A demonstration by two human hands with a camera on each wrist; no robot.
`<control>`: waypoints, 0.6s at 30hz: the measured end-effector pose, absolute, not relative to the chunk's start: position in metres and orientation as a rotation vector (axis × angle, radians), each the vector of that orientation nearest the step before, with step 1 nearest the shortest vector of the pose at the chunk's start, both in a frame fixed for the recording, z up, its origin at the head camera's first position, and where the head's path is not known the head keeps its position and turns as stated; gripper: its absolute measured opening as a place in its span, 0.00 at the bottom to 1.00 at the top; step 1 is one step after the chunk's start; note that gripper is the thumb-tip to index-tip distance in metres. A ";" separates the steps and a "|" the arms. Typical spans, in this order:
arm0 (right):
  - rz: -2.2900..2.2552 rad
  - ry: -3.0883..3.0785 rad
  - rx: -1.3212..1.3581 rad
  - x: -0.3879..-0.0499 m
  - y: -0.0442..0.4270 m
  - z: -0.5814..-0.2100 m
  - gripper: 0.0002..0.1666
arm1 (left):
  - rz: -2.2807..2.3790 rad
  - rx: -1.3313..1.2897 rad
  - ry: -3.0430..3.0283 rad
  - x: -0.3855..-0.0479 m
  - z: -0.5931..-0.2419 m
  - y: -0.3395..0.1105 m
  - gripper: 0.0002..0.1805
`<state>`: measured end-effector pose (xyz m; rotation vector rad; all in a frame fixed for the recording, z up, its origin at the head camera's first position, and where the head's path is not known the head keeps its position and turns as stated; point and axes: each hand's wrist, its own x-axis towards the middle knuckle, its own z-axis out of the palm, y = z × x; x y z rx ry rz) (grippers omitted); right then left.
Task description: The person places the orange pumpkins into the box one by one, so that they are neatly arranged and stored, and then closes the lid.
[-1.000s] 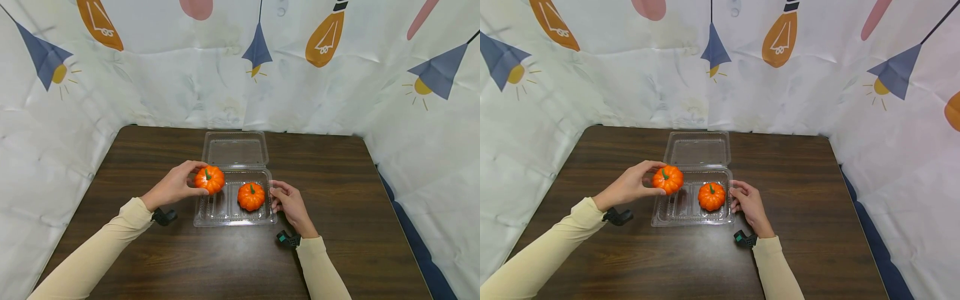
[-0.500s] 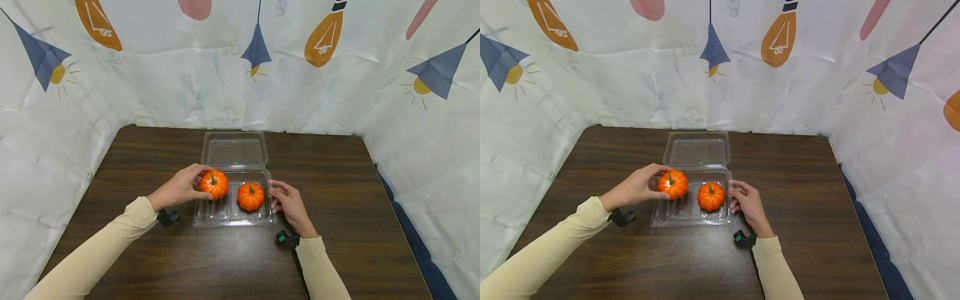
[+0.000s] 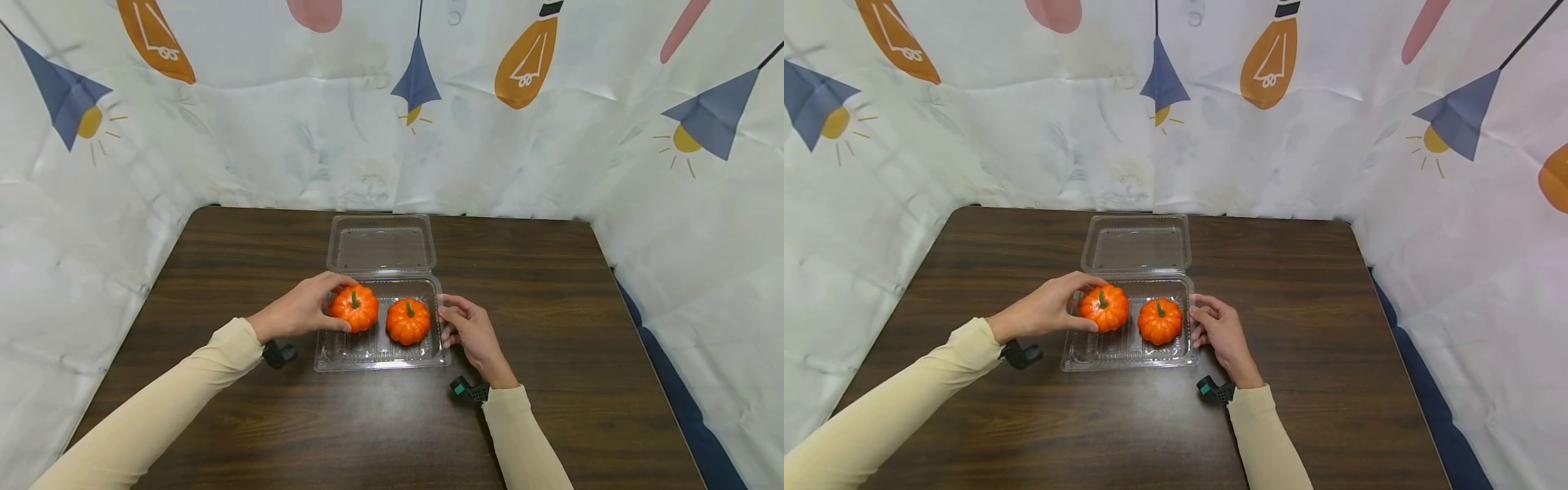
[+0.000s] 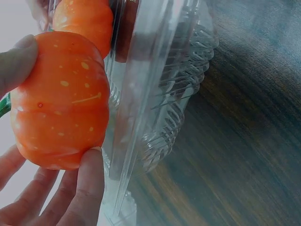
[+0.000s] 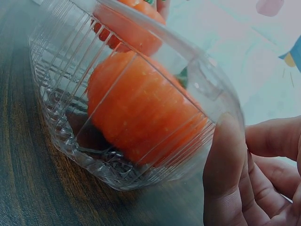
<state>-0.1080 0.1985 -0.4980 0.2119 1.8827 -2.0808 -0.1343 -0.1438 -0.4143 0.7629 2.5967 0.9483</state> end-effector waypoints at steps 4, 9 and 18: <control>-2.079 1.886 0.214 -0.108 0.198 -0.499 0.23 | 0.924 0.783 2.580 -0.135 -0.416 -0.141 0.40; -2.080 1.888 0.216 -0.108 0.198 -0.499 0.23 | 0.894 0.796 2.557 -0.136 -0.417 -0.139 0.39; -2.082 1.886 0.220 -0.109 0.198 -0.500 0.23 | 0.782 0.845 2.533 -0.140 -0.414 -0.136 0.39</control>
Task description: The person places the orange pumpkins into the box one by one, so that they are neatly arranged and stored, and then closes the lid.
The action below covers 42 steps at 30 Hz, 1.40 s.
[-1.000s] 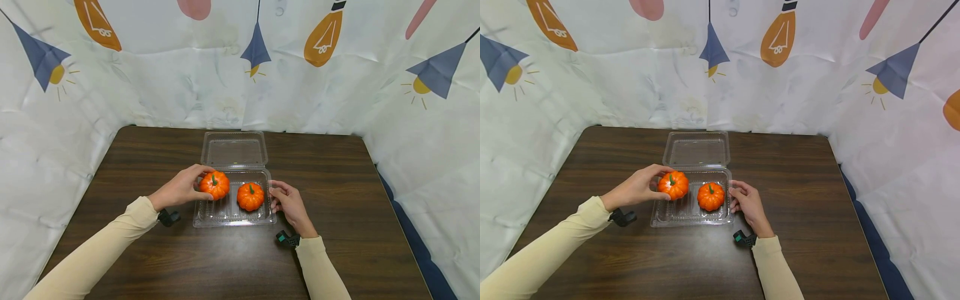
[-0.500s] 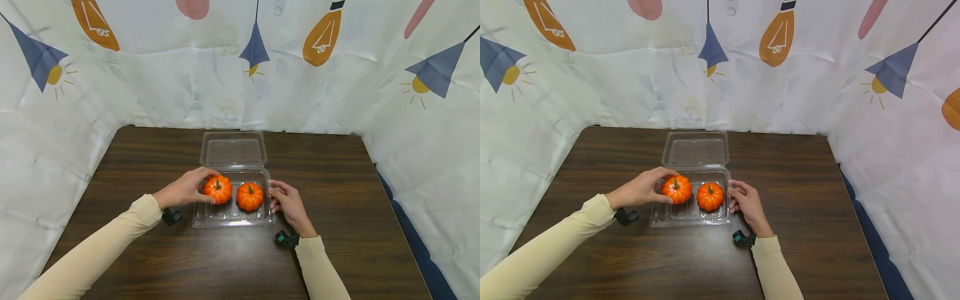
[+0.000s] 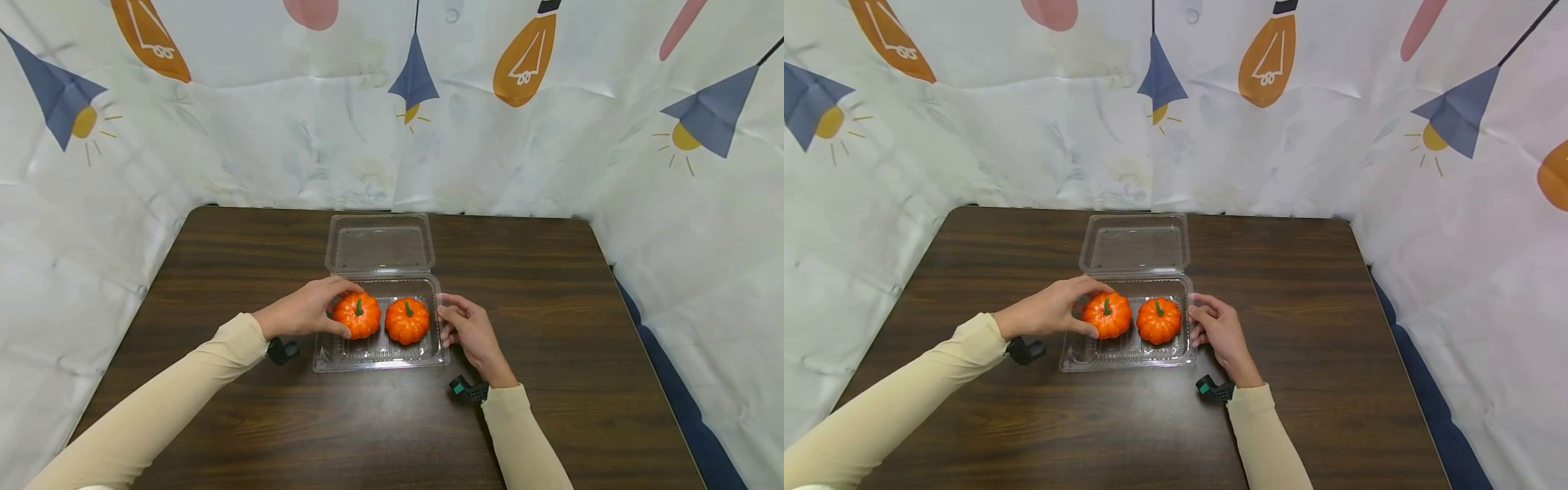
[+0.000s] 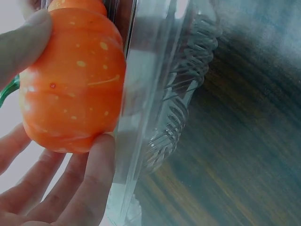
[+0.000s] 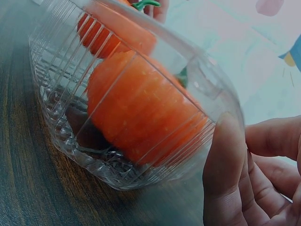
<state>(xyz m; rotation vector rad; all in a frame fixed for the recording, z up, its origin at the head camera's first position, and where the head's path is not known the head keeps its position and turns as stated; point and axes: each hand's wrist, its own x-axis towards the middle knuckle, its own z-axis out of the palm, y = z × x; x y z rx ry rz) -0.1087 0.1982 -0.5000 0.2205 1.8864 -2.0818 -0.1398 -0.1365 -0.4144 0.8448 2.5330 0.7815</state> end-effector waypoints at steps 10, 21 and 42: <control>-2.075 1.892 0.227 -0.109 0.199 -0.502 0.23 | 0.644 0.878 2.521 -0.145 -0.418 -0.129 0.38; -2.079 1.884 0.227 -0.110 0.198 -0.501 0.23 | 0.567 0.899 2.508 -0.149 -0.422 -0.122 0.39; -2.056 1.906 0.233 -0.109 0.198 -0.500 0.23 | 0.801 0.846 2.476 -0.146 -0.422 -0.135 0.37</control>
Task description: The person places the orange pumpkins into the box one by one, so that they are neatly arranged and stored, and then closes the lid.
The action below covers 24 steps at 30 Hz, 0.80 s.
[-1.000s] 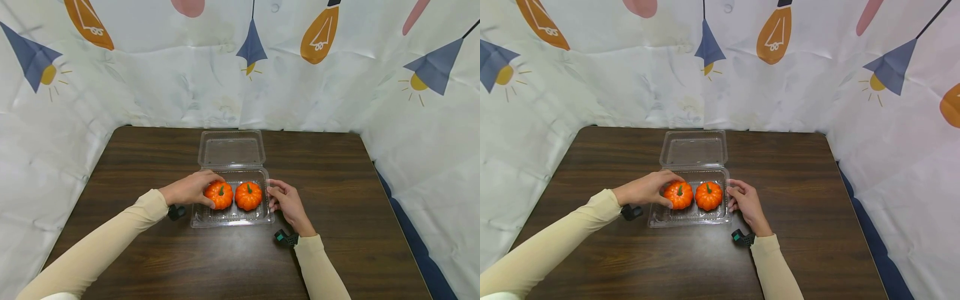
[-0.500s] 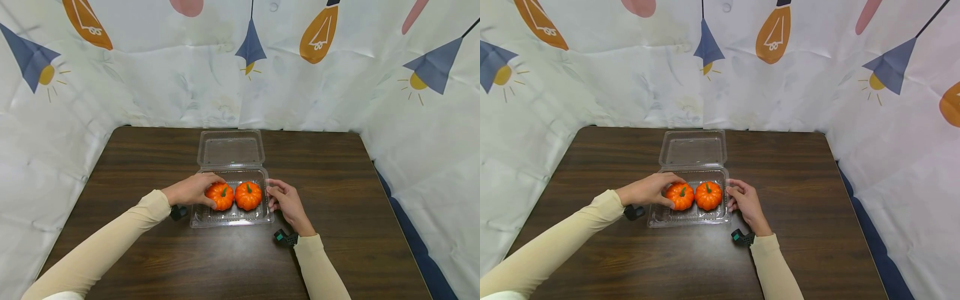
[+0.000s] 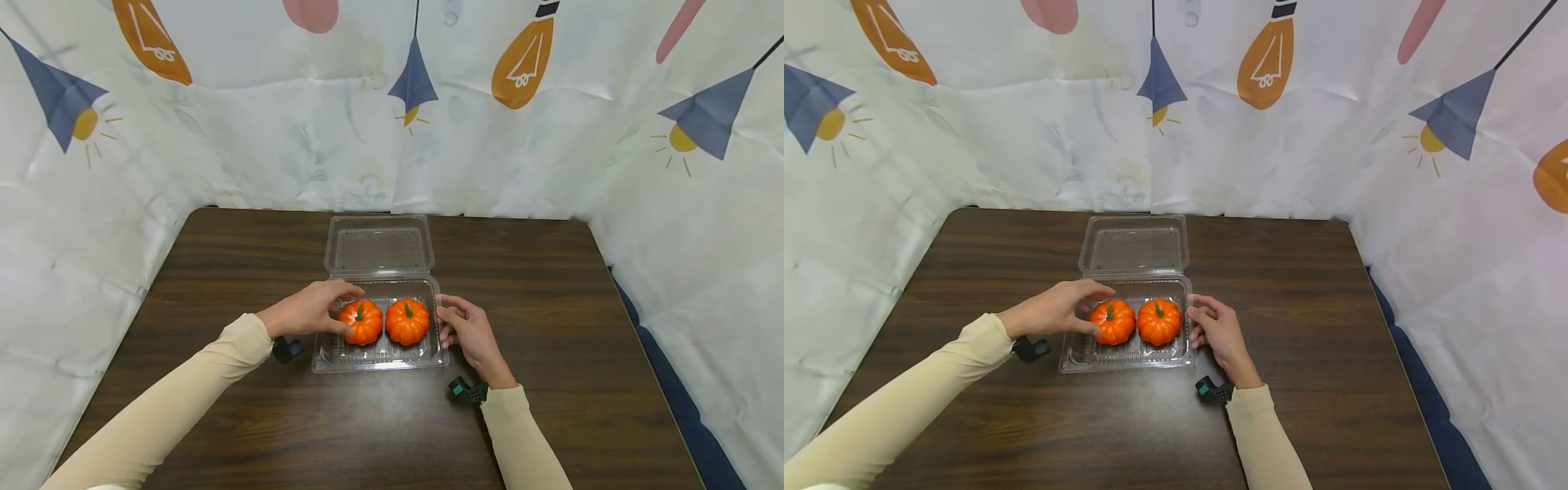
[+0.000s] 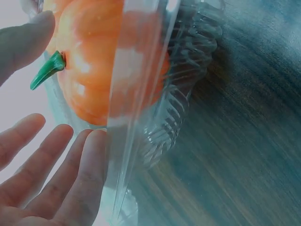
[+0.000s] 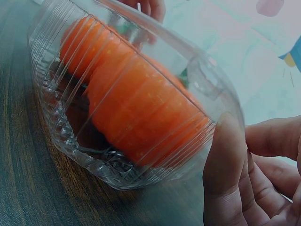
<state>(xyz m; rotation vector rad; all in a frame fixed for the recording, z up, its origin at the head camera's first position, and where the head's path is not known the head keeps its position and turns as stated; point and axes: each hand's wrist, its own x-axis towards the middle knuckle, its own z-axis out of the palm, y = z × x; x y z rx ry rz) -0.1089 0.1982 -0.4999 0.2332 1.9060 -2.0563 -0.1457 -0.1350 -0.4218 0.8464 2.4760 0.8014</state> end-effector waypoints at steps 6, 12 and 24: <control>-2.064 1.909 0.234 -0.109 0.198 -0.500 0.23 | 0.847 0.804 2.500 -0.147 -0.420 -0.140 0.39; -2.061 1.911 0.257 -0.109 0.198 -0.500 0.21 | 0.944 0.740 2.541 -0.151 -0.418 -0.147 0.39; -2.065 1.911 0.237 -0.108 0.198 -0.501 0.22 | 1.093 0.521 2.633 -0.161 -0.416 -0.165 0.40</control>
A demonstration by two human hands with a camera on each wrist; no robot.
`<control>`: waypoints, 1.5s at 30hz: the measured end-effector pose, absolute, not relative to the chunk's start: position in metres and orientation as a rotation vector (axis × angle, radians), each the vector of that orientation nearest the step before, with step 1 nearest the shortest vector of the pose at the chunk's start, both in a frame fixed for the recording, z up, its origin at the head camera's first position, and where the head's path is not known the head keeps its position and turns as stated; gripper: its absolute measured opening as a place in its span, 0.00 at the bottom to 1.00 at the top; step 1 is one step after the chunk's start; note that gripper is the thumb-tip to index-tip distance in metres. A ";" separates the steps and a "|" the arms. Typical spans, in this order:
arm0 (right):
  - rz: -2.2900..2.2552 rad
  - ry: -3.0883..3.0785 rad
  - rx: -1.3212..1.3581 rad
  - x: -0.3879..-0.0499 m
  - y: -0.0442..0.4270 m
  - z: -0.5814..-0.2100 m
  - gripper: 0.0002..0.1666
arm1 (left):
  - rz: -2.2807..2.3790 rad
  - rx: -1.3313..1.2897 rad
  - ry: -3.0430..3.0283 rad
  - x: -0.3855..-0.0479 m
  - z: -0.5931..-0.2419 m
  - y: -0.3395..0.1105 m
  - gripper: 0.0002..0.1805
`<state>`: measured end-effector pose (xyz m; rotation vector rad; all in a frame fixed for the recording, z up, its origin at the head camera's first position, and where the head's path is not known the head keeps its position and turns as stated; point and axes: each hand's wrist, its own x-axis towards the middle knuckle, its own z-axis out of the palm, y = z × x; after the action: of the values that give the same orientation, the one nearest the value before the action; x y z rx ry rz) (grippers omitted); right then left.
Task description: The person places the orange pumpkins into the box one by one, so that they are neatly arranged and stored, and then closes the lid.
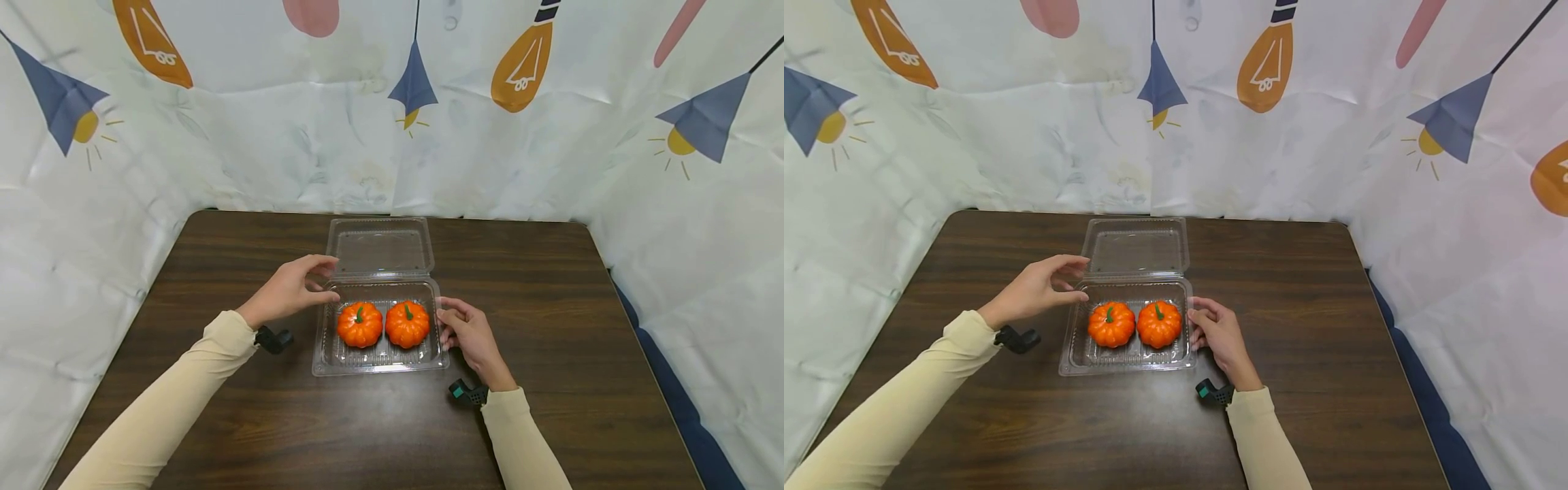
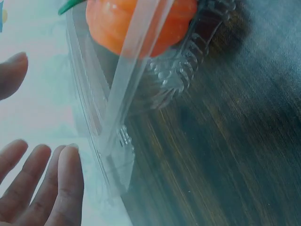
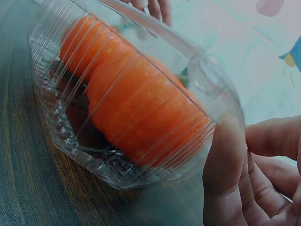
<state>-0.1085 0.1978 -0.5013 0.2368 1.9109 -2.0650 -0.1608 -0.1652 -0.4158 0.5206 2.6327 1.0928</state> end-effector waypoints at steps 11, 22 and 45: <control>-2.070 1.904 0.238 -0.109 0.198 -0.502 0.22 | 1.211 0.372 2.741 -0.176 -0.427 -0.173 0.36; -2.078 1.903 0.240 -0.109 0.198 -0.502 0.22 | 1.202 0.205 2.765 -0.188 -0.436 -0.175 0.34; -2.087 1.875 0.224 -0.108 0.198 -0.501 0.23 | 1.309 0.136 2.470 -0.210 -0.454 -0.169 0.36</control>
<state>-0.1085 0.1981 -0.5006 0.2238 1.8748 -2.0874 -0.2104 -0.1692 -0.4537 0.1360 2.4696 1.3091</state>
